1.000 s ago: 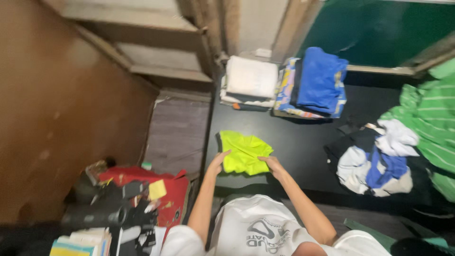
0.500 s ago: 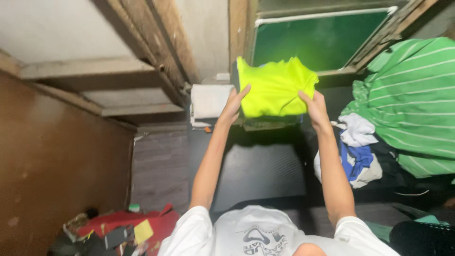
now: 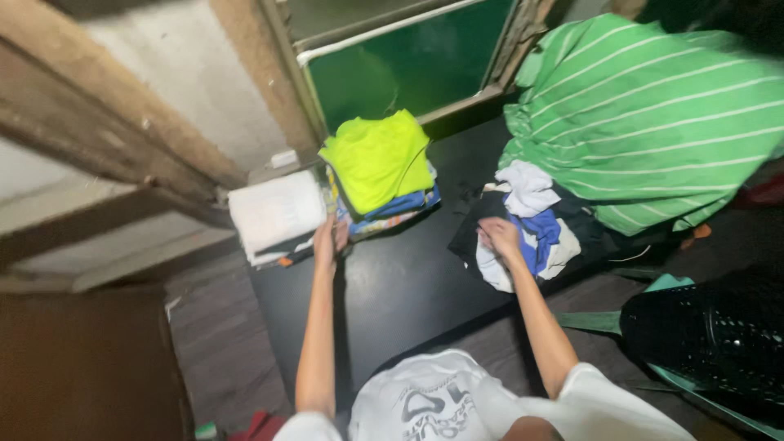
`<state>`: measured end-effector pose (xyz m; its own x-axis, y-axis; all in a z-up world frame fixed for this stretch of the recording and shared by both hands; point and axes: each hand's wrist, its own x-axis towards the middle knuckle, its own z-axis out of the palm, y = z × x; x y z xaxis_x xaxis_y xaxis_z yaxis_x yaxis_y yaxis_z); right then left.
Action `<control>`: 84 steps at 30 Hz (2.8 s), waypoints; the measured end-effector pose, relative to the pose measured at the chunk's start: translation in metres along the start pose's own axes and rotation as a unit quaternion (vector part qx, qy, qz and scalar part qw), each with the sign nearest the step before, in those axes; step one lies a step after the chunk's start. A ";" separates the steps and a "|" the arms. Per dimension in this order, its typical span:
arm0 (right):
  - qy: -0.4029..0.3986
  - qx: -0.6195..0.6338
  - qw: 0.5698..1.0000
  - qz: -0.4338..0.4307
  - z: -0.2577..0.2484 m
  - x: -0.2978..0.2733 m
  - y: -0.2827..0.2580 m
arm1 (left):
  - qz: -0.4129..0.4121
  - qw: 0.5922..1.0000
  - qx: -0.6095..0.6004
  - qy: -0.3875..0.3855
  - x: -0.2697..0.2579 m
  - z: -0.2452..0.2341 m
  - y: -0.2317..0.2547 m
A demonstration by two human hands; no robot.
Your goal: The person folds several shirts one by one on a dark table. They smooth each shirt, fold the sleeves and sides, then fold the body into a compact rectangle and place it on a growing stack. The shirts include white, blue, black, and light-colored items.
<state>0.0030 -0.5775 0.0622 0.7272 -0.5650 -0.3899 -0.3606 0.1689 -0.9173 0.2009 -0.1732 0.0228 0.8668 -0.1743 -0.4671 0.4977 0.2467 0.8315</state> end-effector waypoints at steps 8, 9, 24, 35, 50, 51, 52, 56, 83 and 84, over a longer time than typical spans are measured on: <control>0.279 -0.395 0.830 -0.277 -0.089 0.015 -0.045 | -0.038 0.993 0.110 -0.032 -0.044 0.029 -0.008; 0.237 -0.437 0.830 -0.252 -0.089 0.024 -0.050 | -0.029 0.992 0.117 -0.050 -0.044 0.042 -0.006; -0.123 0.345 0.883 -0.295 -0.063 -0.055 -0.237 | 0.003 0.926 0.112 -0.361 -0.072 0.193 0.036; -0.320 0.323 0.838 -0.301 0.017 -0.231 -0.235 | -0.029 0.878 -0.244 -0.410 -0.158 0.192 0.130; -0.141 0.069 0.931 -0.330 0.049 -0.177 -0.155 | 0.229 0.918 -0.180 -0.268 -0.185 0.029 0.228; -0.186 0.172 0.918 -0.305 0.055 -0.176 -0.158 | 0.213 0.931 -0.126 -0.267 -0.188 0.022 0.229; -0.214 0.211 0.910 -0.287 0.059 -0.175 -0.161 | 0.197 0.941 -0.071 -0.265 -0.191 0.017 0.230; -0.285 0.342 0.867 -0.222 0.075 -0.181 -0.180 | 0.151 0.946 0.283 -0.047 -0.215 0.017 0.231; -0.243 0.012 0.885 -0.398 0.176 -0.168 -0.202 | 0.419 0.887 0.186 -0.044 -0.248 0.061 0.230; -0.244 -0.007 0.887 -0.391 0.175 -0.172 -0.203 | 0.422 0.886 0.189 -0.038 -0.250 0.062 0.233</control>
<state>0.0536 -0.3730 0.3017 0.9230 -0.0875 0.3747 0.3619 -0.1331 -0.9227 0.0983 -0.1317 0.3521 0.9138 -0.1479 0.3782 -0.3843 -0.0143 0.9231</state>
